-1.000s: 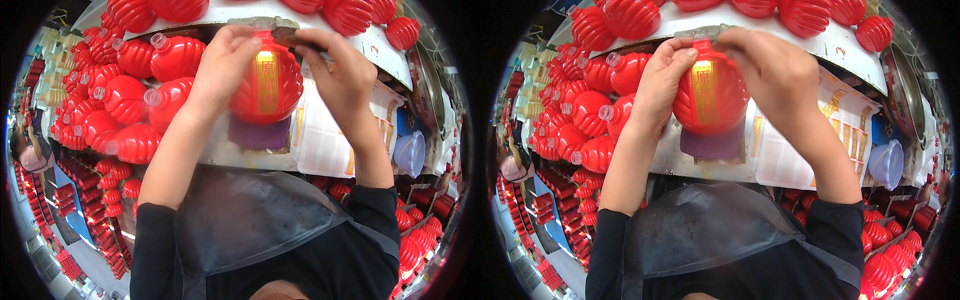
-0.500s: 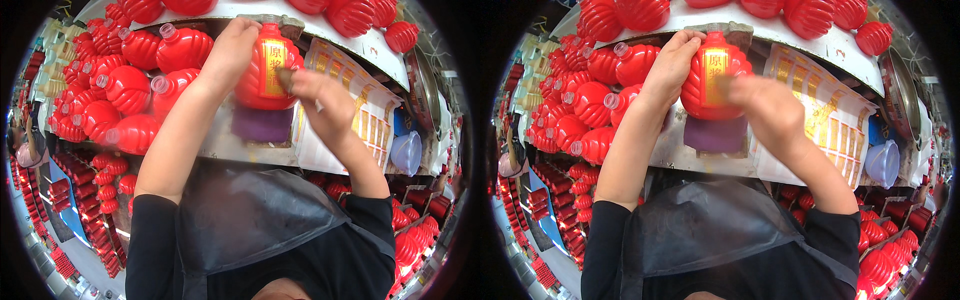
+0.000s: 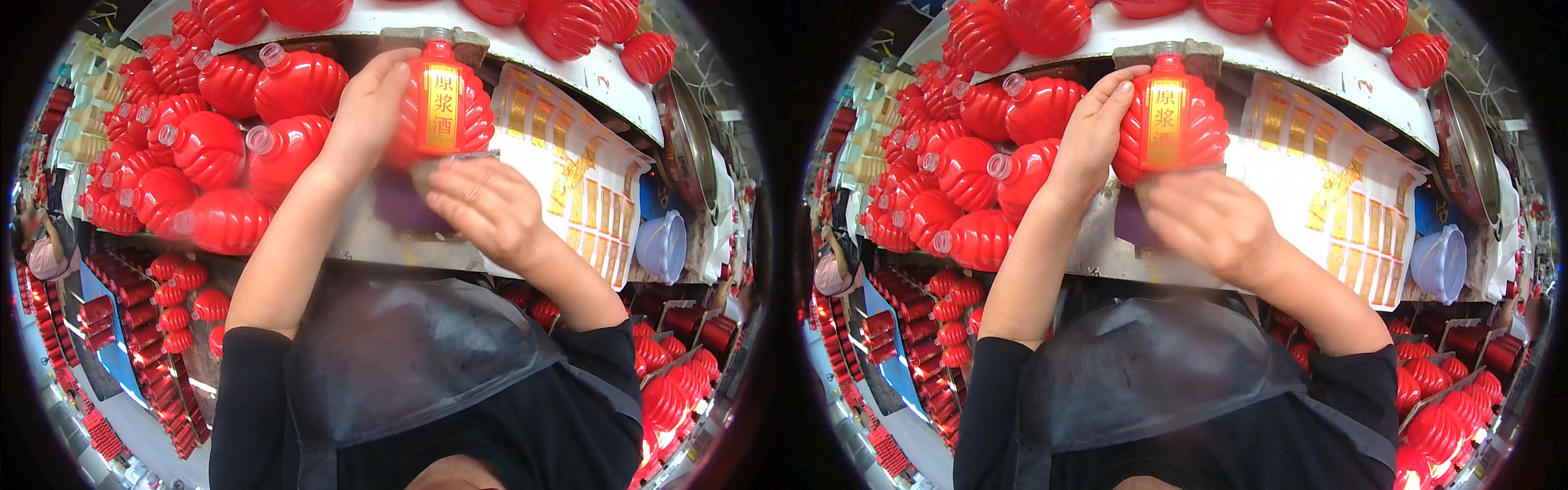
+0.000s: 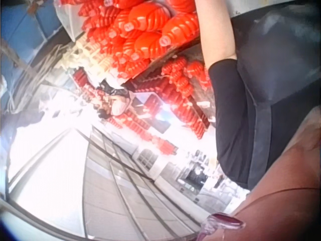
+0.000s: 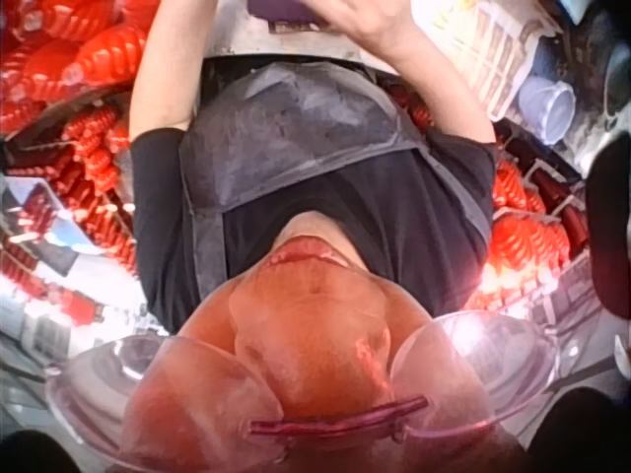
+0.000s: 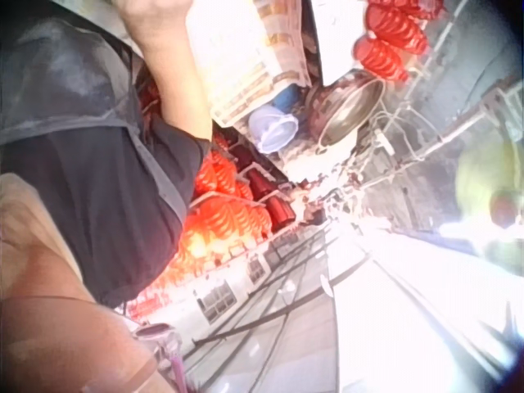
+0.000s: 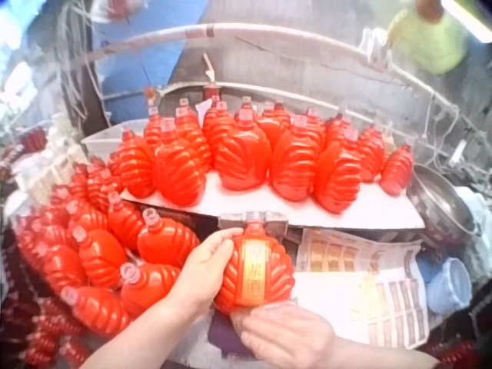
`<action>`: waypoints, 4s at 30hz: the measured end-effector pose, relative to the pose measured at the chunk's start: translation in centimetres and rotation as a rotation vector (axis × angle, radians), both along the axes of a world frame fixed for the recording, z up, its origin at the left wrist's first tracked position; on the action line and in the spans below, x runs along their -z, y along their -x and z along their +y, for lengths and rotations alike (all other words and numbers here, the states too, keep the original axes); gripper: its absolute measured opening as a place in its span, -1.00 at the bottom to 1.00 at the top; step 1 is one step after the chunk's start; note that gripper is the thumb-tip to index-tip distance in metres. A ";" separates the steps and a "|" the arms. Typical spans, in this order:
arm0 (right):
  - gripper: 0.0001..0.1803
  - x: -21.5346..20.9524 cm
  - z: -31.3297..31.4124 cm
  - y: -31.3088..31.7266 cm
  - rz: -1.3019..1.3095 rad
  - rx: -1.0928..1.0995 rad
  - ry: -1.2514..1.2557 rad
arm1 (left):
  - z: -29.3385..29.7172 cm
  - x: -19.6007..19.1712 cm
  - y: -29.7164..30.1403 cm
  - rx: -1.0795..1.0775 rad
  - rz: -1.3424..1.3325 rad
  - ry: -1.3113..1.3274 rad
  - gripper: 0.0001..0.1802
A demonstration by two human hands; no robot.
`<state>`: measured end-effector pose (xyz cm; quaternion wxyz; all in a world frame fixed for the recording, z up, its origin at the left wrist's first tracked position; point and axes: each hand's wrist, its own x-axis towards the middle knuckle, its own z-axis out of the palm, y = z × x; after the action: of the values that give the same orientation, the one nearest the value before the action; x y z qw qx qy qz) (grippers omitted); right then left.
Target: The person repeatedly picks up red ribbed plastic bottles from a metal table, peels a gold label from a sheet, and wraps it around each bottle by hand. The labeled bottles are placed back on the table. The process is repeated for multiple bottles.
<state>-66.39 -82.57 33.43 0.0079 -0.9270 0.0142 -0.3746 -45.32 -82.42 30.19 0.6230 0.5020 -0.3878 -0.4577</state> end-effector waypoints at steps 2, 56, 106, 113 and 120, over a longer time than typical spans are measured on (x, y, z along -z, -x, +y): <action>-0.74 -0.3 0.6 0.2 0.070 0.008 -0.246 | 0.2 -0.2 0.0 0.007 0.049 -0.014 -0.64; -0.68 -3.6 -4.3 -2.7 -0.568 0.170 -1.211 | 34.4 -9.5 -10.4 -0.802 -0.682 0.118 -0.89; -0.58 -5.9 -21.1 3.2 -0.550 0.632 -1.497 | 86.6 24.3 -40.1 -1.251 -0.521 -1.954 -0.30; -0.47 -5.8 -15.2 1.8 -0.288 0.452 -1.648 | 87.6 28.3 -44.8 -1.065 -0.711 -1.861 -0.42; -0.69 -9.9 0.9 -16.8 0.377 0.494 -1.312 | 89.2 27.4 -46.8 -1.110 -0.818 -1.792 -0.52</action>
<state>-49.63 -81.69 43.36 0.4749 -0.7500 0.4462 -0.1137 1.45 6.75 2.78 -0.0179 0.9826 0.1818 -0.0323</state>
